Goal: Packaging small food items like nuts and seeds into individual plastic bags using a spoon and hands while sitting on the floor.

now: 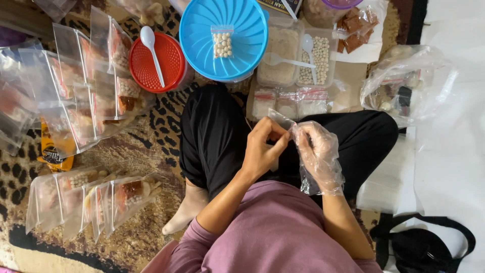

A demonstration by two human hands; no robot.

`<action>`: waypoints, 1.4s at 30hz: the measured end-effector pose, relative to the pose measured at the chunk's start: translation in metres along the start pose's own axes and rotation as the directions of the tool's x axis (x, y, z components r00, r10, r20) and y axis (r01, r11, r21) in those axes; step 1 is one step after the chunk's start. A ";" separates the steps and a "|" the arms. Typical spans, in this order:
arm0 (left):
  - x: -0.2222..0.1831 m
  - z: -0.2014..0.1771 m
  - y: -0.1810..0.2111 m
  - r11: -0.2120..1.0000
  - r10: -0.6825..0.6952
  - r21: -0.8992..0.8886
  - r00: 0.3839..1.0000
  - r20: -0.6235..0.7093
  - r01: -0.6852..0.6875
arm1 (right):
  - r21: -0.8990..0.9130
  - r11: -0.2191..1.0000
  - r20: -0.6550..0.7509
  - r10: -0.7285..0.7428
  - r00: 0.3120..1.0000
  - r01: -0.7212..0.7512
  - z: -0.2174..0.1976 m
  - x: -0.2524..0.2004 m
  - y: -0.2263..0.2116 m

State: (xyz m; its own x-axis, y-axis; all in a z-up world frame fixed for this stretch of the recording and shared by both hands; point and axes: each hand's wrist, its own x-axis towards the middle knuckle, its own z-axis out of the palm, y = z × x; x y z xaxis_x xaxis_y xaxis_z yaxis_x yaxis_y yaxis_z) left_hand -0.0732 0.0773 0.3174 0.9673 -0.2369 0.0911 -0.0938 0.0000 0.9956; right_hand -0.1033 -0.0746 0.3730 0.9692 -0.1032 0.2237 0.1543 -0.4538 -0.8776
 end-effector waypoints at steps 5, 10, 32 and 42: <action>0.011 -0.010 0.015 0.783 0.398 0.381 0.867 0.301 -0.491 | 0.179 0.982 0.091 0.045 0.995 -0.061 -0.009 -0.002 0.009; 0.026 -0.014 0.012 0.793 0.429 0.272 0.817 0.386 -0.545 | 0.249 0.965 0.118 0.054 0.992 -0.082 -0.010 -0.002 0.007; 0.027 -0.007 -0.001 0.729 0.527 0.270 0.768 0.364 -0.629 | 0.513 0.747 0.111 0.430 0.896 -0.423 -0.002 -0.012 0.025; 0.027 -0.007 0.003 0.689 0.548 0.311 0.752 0.367 -0.654 | 0.617 0.632 0.204 0.446 0.871 -0.469 -0.002 -0.025 0.057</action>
State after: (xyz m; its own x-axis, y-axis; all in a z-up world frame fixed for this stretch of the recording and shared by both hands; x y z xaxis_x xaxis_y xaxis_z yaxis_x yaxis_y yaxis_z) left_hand -0.0455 0.0773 0.3233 0.5896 -0.5343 0.6057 -0.7707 -0.1477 0.6199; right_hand -0.1190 -0.0993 0.3180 0.9525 -0.1115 -0.2833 -0.2380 0.3078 -0.9212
